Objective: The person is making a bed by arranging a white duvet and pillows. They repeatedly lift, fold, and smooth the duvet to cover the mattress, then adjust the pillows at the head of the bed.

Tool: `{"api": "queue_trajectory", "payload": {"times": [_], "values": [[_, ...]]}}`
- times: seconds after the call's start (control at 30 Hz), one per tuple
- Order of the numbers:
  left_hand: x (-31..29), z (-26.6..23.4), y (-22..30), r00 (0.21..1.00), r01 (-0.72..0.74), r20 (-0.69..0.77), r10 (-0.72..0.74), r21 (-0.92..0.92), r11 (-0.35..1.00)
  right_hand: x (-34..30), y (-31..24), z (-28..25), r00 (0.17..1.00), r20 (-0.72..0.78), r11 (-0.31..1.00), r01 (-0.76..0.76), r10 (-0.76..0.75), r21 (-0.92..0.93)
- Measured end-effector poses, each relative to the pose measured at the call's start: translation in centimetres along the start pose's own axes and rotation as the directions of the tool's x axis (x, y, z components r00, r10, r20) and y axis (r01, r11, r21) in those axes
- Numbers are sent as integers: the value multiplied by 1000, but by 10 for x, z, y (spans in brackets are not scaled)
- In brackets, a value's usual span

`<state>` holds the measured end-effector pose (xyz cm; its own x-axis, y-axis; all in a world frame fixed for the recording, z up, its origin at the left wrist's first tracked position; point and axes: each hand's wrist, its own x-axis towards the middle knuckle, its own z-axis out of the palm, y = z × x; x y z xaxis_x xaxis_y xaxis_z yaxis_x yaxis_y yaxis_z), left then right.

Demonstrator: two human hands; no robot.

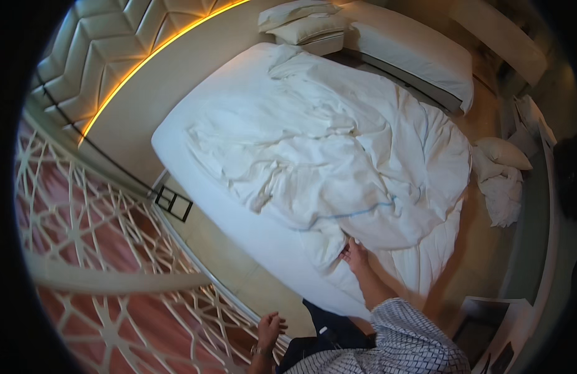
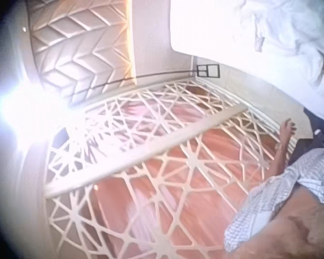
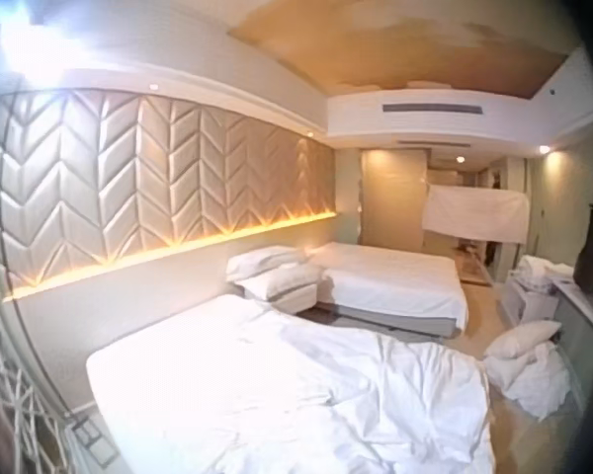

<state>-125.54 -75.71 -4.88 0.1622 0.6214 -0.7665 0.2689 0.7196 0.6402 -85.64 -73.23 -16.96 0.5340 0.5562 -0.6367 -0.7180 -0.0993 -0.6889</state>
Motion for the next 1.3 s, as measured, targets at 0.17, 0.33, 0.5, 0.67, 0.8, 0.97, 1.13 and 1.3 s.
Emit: {"api": "queue_trajectory", "payload": {"times": [0.17,0.33,0.5,0.67,0.8,0.97,1.13,1.3], "values": [[41,-9,66,997,49,48,-52,59,997,52,-17,35,928,-349,920,19,129,390],[81,26,166,968,-207,208,141,339,918,49,-87,71,927,-306,955,266,-217,128],[124,105,293,476,-845,441,761,470,256,-8,-158,170,833,32,762,521,-553,-384],[191,166,386,337,-939,742,580,217,267,-44,-172,246,642,402,390,740,-652,-548],[244,165,432,391,-892,709,586,136,431,-39,-139,259,826,-145,838,540,-545,-70],[275,165,473,396,-796,791,467,41,604,29,-44,200,829,-264,744,244,-493,-621],[321,150,485,658,-311,752,47,214,926,62,-93,232,807,-374,855,283,-457,-434],[305,159,491,602,-428,776,189,114,896,80,-87,267,965,78,967,254,-252,-18]]}}
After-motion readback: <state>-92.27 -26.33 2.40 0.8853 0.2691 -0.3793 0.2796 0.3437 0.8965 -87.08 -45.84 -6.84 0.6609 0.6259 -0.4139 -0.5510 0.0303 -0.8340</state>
